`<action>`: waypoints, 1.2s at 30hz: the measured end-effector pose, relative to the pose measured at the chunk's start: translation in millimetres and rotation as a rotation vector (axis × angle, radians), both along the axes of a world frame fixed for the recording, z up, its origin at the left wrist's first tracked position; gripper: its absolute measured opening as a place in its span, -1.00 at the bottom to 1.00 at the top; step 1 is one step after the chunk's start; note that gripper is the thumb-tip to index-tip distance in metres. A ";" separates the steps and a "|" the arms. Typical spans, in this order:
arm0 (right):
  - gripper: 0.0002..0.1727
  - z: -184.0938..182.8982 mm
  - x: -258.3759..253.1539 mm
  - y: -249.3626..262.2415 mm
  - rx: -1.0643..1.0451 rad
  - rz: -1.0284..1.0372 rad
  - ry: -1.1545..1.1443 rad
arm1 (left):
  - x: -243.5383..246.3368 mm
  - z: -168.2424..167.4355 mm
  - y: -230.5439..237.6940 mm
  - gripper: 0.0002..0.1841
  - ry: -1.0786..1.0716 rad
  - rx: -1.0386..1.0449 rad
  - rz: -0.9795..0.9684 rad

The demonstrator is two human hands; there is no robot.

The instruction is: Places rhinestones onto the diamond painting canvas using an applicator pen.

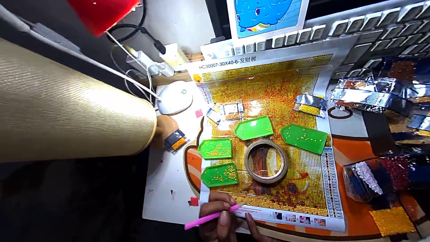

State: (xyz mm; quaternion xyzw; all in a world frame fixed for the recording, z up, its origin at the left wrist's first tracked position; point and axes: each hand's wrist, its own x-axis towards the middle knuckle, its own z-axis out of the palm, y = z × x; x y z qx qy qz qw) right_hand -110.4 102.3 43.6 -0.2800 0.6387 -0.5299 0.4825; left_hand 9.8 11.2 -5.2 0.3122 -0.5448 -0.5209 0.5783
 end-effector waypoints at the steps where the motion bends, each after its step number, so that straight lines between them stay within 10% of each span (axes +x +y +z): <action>1: -0.61 0.6 -0.9 2.4 0.006 0.040 -0.064 | 3.5 5.9 -9.3 -0.84 0.004 0.004 0.023; 7: -0.52 -62.9 17.8 36.1 0.221 0.088 0.341 | 40.3 15.4 -85.7 -0.82 -0.107 -0.141 0.042; 15: -0.54 -51.4 15.1 30.9 0.283 0.069 0.296 | 40.6 3.4 -160.9 -0.81 -0.193 -0.236 -0.032; 36: -0.51 -55.3 16.9 33.7 0.188 0.013 0.353 | 9.0 -15.0 -169.8 -0.80 -0.484 -0.318 -0.145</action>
